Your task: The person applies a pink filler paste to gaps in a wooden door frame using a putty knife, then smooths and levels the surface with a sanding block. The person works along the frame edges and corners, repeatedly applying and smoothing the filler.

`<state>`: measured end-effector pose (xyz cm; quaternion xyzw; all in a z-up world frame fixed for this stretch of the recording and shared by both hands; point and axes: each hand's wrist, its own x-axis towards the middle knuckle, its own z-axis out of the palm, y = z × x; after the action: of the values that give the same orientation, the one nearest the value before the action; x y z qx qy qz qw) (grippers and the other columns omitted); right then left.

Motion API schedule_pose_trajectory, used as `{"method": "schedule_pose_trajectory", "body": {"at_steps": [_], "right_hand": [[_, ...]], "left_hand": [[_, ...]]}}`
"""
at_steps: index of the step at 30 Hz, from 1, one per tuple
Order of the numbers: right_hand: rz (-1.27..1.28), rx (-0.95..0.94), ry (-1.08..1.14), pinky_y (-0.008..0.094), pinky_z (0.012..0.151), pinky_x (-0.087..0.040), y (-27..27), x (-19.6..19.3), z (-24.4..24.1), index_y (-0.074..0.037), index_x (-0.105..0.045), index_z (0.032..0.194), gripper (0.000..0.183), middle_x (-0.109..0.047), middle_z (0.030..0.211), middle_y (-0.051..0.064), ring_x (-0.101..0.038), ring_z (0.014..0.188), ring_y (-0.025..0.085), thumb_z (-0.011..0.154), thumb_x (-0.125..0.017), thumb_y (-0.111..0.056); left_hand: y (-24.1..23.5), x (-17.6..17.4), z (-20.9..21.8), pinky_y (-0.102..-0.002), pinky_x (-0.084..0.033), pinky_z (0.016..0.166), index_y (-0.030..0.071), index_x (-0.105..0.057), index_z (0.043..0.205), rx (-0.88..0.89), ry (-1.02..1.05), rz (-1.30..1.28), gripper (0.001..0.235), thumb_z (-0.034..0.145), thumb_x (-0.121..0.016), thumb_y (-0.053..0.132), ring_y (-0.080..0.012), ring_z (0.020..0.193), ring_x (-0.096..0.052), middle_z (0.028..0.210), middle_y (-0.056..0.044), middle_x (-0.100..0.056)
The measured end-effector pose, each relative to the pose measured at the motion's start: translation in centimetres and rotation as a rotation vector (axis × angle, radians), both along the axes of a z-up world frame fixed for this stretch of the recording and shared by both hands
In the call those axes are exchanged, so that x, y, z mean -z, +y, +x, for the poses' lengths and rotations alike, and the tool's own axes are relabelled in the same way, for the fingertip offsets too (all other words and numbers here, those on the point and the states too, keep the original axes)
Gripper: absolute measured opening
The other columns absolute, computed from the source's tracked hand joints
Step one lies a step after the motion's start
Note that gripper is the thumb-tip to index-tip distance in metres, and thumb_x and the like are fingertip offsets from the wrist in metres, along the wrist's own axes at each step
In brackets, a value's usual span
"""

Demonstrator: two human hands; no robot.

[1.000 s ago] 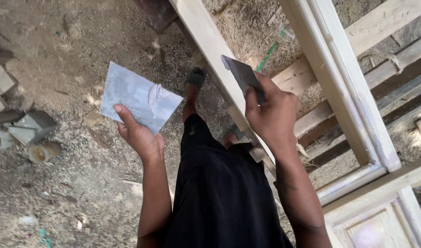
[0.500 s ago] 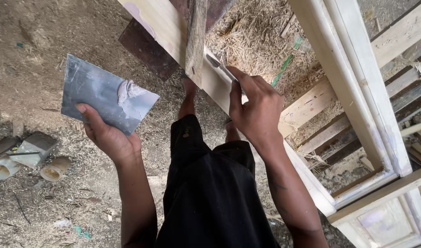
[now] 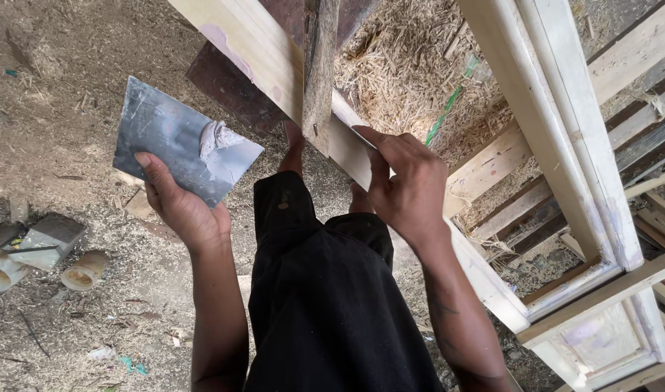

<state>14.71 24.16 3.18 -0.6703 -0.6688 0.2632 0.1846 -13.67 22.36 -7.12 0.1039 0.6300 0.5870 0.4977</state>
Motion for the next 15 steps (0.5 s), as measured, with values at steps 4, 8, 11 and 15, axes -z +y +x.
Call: {"method": "schedule_pose_trajectory", "body": {"at_steps": [4, 8, 11, 15], "right_hand": [[-0.178, 0.099, 0.124, 0.036, 0.051, -0.051, 0.1, 0.7, 2.6, -0.004, -0.075, 0.112, 0.017, -0.073, 0.079, 0.009, -0.064, 0.058, 0.017, 0.096, -0.069, -0.004], [-0.193, 0.222, 0.264, 0.034, 0.059, -0.057, -0.3, 0.5, 4.2, -0.003, -0.072, 0.115, 0.017, -0.077, 0.088, 0.01, -0.073, 0.071, 0.015, 0.1, -0.069, -0.009], [-0.235, 0.274, 0.262, 0.033, 0.061, -0.059, 0.3, 0.4, 3.9, -0.002, -0.07, 0.114, 0.018, -0.076, 0.086, 0.011, -0.074, 0.072, 0.016, 0.098, -0.07, -0.01], [-0.344, 0.294, 0.199, 0.034, 0.058, -0.054, 2.1, 0.5, 3.3, 0.0, -0.07, 0.105, 0.014, -0.074, 0.079, 0.011, -0.071, 0.063, 0.018, 0.094, -0.071, -0.008]], "left_hand": [[0.5, -0.4, 0.2, -0.052, -0.044, 0.125, -0.005, -0.028, 0.154, 0.02, 0.001, 0.001, 0.097, 0.094, -0.063, 0.063, -0.0355, 0.149, -0.044, 0.152, -0.023, -0.043], [1.0, -0.4, -0.3, -0.052, -0.043, 0.126, -0.004, -0.027, 0.155, 0.021, 0.012, 0.004, 0.098, 0.093, -0.063, 0.064, -0.0359, 0.15, -0.043, 0.155, -0.022, -0.041], [1.3, -0.2, -0.8, -0.054, -0.044, 0.126, -0.003, -0.025, 0.155, 0.024, 0.029, -0.022, 0.098, 0.094, -0.061, 0.065, -0.0361, 0.15, -0.043, 0.154, -0.024, -0.04], [1.4, -0.1, -1.2, -0.052, -0.042, 0.125, -0.003, -0.025, 0.156, 0.023, 0.035, -0.002, 0.098, 0.095, -0.061, 0.064, -0.0359, 0.15, -0.043, 0.157, -0.024, -0.04]]}}
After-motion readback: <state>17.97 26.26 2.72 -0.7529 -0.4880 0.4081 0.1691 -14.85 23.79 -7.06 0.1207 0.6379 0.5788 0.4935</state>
